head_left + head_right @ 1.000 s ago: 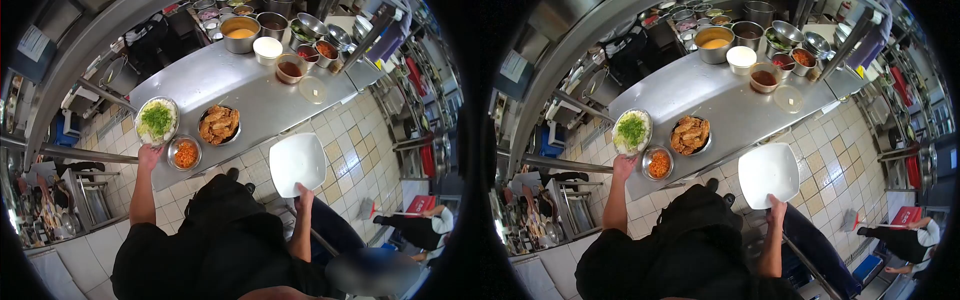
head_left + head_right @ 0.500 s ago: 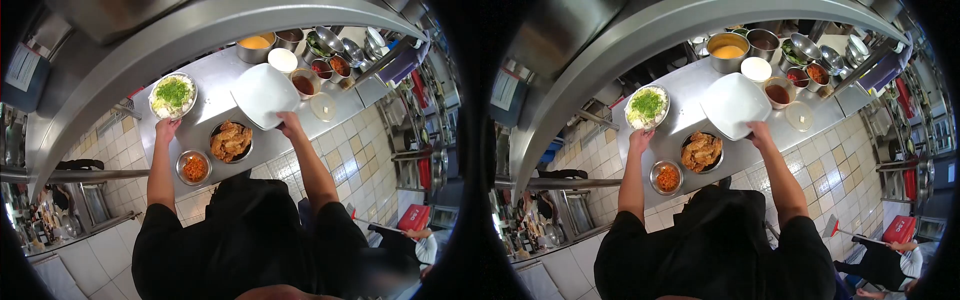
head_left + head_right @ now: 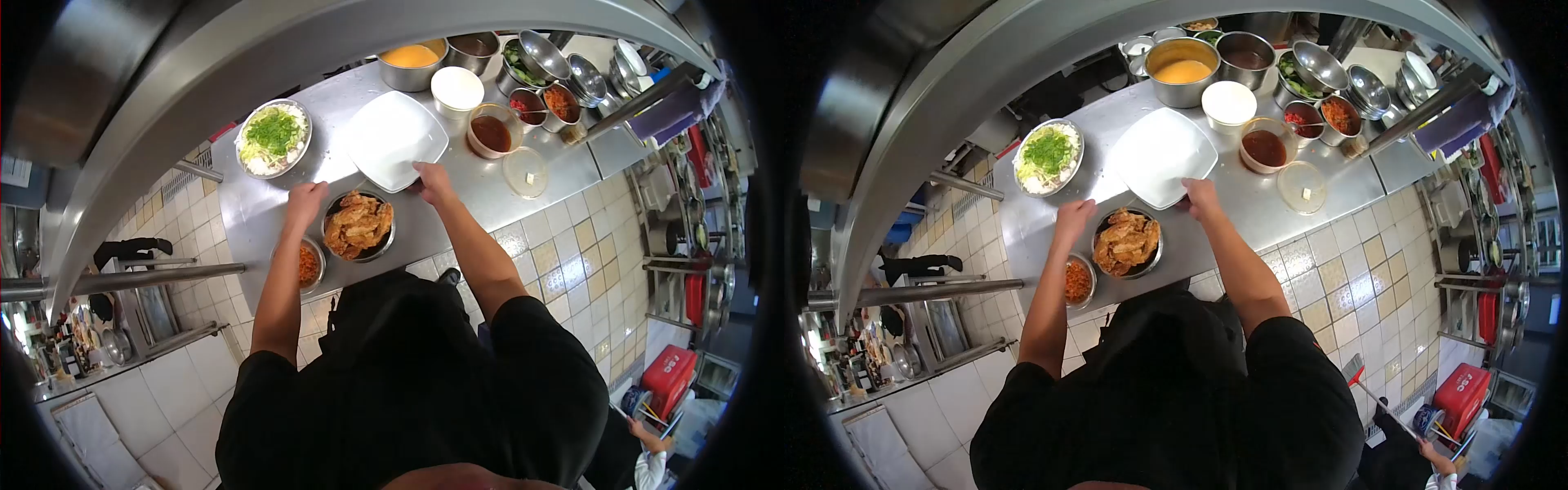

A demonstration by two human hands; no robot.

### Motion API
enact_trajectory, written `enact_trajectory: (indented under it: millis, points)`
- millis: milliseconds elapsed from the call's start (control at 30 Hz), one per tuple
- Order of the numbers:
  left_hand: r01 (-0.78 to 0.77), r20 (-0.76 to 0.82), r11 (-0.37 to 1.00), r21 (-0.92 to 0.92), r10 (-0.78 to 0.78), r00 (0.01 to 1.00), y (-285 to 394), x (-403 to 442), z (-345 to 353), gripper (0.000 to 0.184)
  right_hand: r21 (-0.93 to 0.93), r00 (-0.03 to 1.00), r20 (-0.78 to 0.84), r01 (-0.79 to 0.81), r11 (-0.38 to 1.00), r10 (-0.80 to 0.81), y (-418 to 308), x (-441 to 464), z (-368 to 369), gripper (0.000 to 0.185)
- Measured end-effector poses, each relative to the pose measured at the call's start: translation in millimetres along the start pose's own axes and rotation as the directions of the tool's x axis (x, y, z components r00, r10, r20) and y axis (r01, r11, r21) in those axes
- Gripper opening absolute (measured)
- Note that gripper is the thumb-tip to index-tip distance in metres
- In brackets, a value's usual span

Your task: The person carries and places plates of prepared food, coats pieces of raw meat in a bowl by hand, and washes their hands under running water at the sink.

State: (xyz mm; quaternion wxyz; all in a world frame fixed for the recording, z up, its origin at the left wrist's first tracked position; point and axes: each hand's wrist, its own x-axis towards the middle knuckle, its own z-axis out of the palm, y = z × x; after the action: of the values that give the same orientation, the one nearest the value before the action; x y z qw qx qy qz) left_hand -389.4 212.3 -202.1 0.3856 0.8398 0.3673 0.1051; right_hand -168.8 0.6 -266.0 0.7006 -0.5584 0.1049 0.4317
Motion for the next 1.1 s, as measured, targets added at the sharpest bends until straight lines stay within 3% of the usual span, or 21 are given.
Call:
enact_trajectory:
  millis: [33,100,133,167,200,233,300,333,433,633,700,733,767,800,833,867,933,1000,1033,1067,1100]
  points:
    - [-0.181,-0.027,0.983,0.037,0.182,0.983,10,6,10,0.033,-0.068,1.0,-0.016,-0.008,0.998,0.007,-6,-6,-6,0.032]
    - [-0.046,0.073,0.996,0.076,0.041,0.997,38,22,22,0.035,-0.206,0.999,-0.048,-0.03,0.978,0.02,-22,-22,-17,0.038]
    - [0.021,0.119,0.995,0.099,-0.032,0.992,51,31,26,0.037,-0.496,0.923,-0.159,0.231,0.837,-0.35,-29,-38,-18,0.037]
    - [0.039,0.146,0.976,0.212,-0.071,0.987,58,41,30,0.038,-0.754,0.715,-0.139,0.372,0.541,-0.685,-36,-56,-18,0.037]
    - [0.054,0.169,0.945,0.322,-0.113,0.979,64,50,34,0.04,-0.92,0.421,0.008,0.358,0.158,-0.907,-42,-66,-17,0.037]
    - [0.065,0.188,0.901,0.429,-0.159,0.969,68,58,39,0.043,-0.925,0.463,0.164,0.379,0.026,-0.871,-47,-67,-16,0.038]
    - [0.224,0.282,0.905,0.361,-0.335,0.899,71,70,54,0.044,-0.869,0.528,0.453,0.44,-0.225,-0.718,-58,-60,-12,0.039]
    - [0.304,0.33,0.893,0.332,-0.411,0.85,72,73,61,0.046,-0.849,0.602,0.528,0.396,-0.351,-0.599,-57,-48,-9,0.039]
    - [0.343,0.282,0.886,0.313,-0.431,0.857,76,71,74,0.047,-0.794,0.676,0.573,0.32,-0.517,-0.463,-55,-23,-1,0.04]
    - [0.517,0.259,0.853,0.064,-0.515,0.817,77,68,82,0.041,-0.774,0.798,0.493,0.22,-0.593,-0.348,-62,-21,14,0.039]
    - [0.539,0.268,0.842,-0.011,-0.517,0.813,69,75,83,0.035,-0.783,0.772,0.508,0.229,-0.578,-0.382,-64,-18,12,0.033]
    - [0.512,0.237,0.857,0.053,-0.509,0.827,84,70,75,0.03,-0.784,0.757,0.521,0.243,-0.571,-0.394,-64,-17,11,0.031]
    - [0.484,0.206,0.867,0.12,-0.499,0.842,96,67,68,0.025,-0.844,0.651,0.532,0.358,-0.399,-0.542,-68,-24,4,0.027]
    - [0.495,0.16,0.867,0.061,-0.498,0.852,96,68,68,0.021,-0.847,0.545,0.49,0.484,-0.221,-0.681,-72,-38,-6,0.024]
    - [0.498,0.115,0.867,0.001,-0.495,0.861,95,69,69,0.02,-0.855,0.551,0.42,0.507,-0.111,-0.721,-70,-51,-18,0.023]
    - [0.486,0.097,0.87,-0.083,-0.478,0.873,106,62,63,0.017,-0.853,0.562,0.342,0.523,0.004,-0.753,-64,-66,-31,0.022]
    - [0.379,-0.004,0.887,-0.266,-0.394,0.919,107,55,63,0.016,-0.852,0.75,0.189,0.446,0.274,-0.634,-35,-84,-60,0.021]
    - [0.254,-0.106,0.922,-0.292,-0.295,0.95,106,52,66,0.014,-0.68,0.853,0.153,0.457,0.573,-0.498,13,-96,-77,0.014]
    - [0.203,-0.172,0.941,-0.271,-0.255,0.952,109,49,66,0.014,-0.459,0.908,0.175,0.416,0.785,-0.379,33,-103,-77,0.01]
    - [0.156,-0.237,0.957,-0.247,-0.215,0.947,110,46,65,0.013,-0.482,0.935,0.21,0.353,0.802,-0.285,37,-121,-70,0.013]
    - [0.126,-0.27,0.958,-0.258,-0.196,0.943,113,43,63,0.013,-0.337,0.96,0.195,0.26,0.905,-0.203,46,-128,-62,0.017]
